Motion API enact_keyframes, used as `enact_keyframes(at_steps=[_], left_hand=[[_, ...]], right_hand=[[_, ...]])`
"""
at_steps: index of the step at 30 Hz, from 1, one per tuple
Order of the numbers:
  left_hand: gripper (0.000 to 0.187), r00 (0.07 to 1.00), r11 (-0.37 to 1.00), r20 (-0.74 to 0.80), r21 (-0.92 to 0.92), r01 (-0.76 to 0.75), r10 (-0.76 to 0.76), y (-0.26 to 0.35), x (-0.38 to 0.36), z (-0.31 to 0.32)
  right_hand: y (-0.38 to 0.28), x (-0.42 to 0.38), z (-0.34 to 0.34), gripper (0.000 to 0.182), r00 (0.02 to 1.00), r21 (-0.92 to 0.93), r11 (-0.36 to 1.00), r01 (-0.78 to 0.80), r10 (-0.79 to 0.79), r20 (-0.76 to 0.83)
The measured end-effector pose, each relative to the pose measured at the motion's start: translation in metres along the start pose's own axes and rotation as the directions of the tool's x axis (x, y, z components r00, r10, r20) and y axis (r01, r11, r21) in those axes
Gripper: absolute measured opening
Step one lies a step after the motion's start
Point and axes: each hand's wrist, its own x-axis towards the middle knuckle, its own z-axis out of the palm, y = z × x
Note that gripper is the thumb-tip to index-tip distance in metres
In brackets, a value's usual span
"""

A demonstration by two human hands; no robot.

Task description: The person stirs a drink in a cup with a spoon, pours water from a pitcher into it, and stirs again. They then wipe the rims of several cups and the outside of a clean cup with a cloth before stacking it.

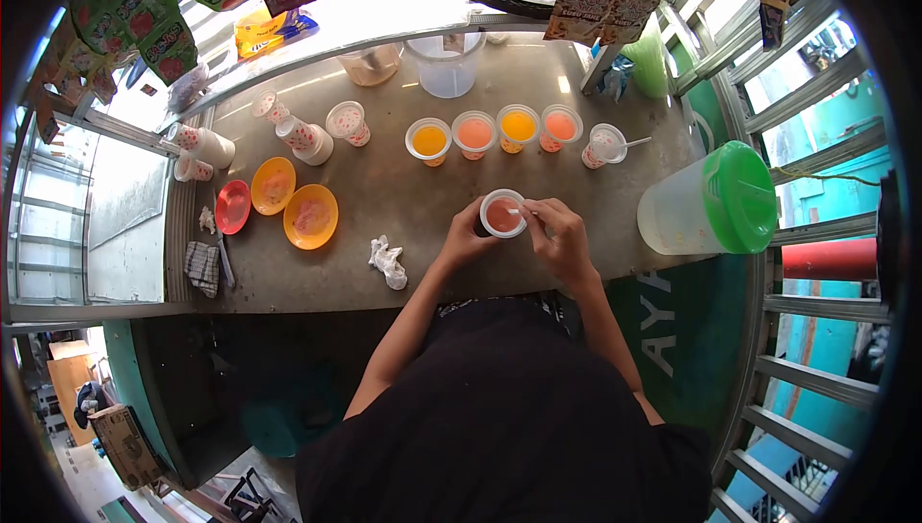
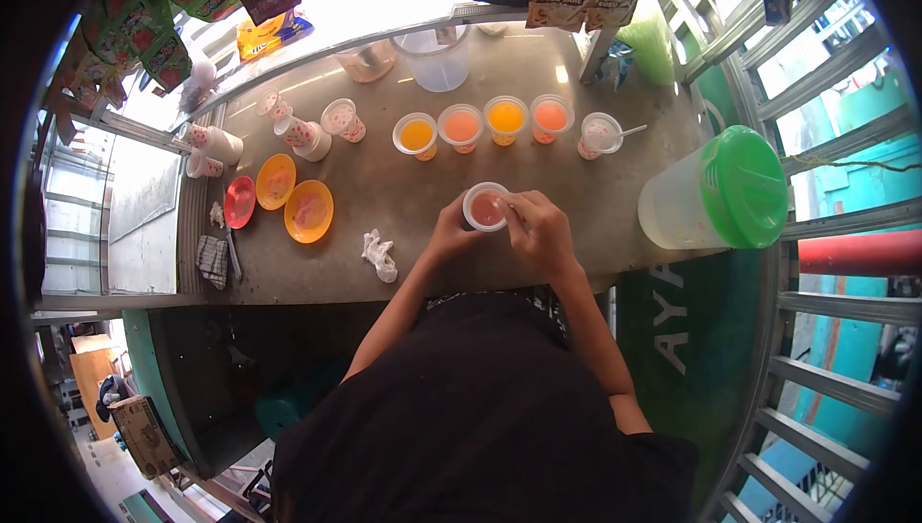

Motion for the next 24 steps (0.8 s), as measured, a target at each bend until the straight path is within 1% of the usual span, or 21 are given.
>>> enact_keyframes(at_steps=[1,3,7,9,10,12,13,15,19,22,24], left_hand=[[0.054,1.0,1.0,0.003,-0.007,0.001,-0.001,-0.0004,0.0001,-0.0001],[0.055,1.0,1.0,0.0,0.001,0.004,-0.004,-0.001,0.0002,-0.0001],[0.055,1.0,0.999,0.001,0.032,-0.001,0.001,0.0019,0.0001,-0.001],[0.056,1.0,1.0,0.0,0.021,0.015,-0.015,0.0035,-0.0004,-0.0004],[0.058,1.0,0.999,0.0,0.009,0.03,-0.03,0.0035,-0.0007,-0.0002],[0.057,1.0,1.0,0.002,0.008,0.016,-0.016,0.0026,-0.0004,-0.0006],[0.057,1.0,1.0,0.003,0.009,0.001,-0.001,0.0018,-0.0002,-0.0012],[0.058,1.0,1.0,0.009,0.017,0.001,-0.001,0.0002,0.0001,-0.0019],[0.059,1.0,1.0,0.023,0.012,-0.003,0.003,-0.002,0.0006,-0.0024],[0.059,1.0,1.0,0.009,-0.023,0.003,-0.003,-0.0012,0.0001,-0.0013],[0.059,1.0,1.0,0.007,0.002,0.003,-0.003,-0.0003,0.0002,-0.0016]], right_hand=[[-0.0003,-0.0005,-0.0001,0.014,1.0,0.0,1.0,0.0,0.0,0.0],[-0.0017,-0.002,-0.0006,0.014,0.993,0.039,0.994,-0.099,0.096,0.075],[-0.0029,0.0004,-0.0012,0.014,0.993,0.105,0.988,-0.117,0.115,0.019],[0.0003,0.0002,-0.001,0.014,0.999,0.038,0.998,-0.044,0.045,-0.013],[-0.001,-0.0003,-0.0015,0.014,0.999,0.038,0.998,-0.046,0.046,-0.013],[-0.0048,-0.0011,-0.0031,0.014,0.99,0.024,0.992,-0.125,0.123,0.075],[-0.0045,-0.0007,-0.003,0.014,0.989,0.024,0.992,-0.126,0.123,0.075],[-0.0038,0.0002,-0.0027,0.014,0.996,0.096,0.992,-0.086,0.082,0.047],[-0.0037,0.0001,-0.0019,0.015,0.998,0.061,0.996,-0.068,0.068,0.0],[-0.0019,-0.0009,-0.0015,0.015,0.996,0.036,0.996,-0.08,0.079,0.041],[-0.003,-0.0008,-0.002,0.015,0.985,0.112,0.979,-0.167,0.162,0.059]])
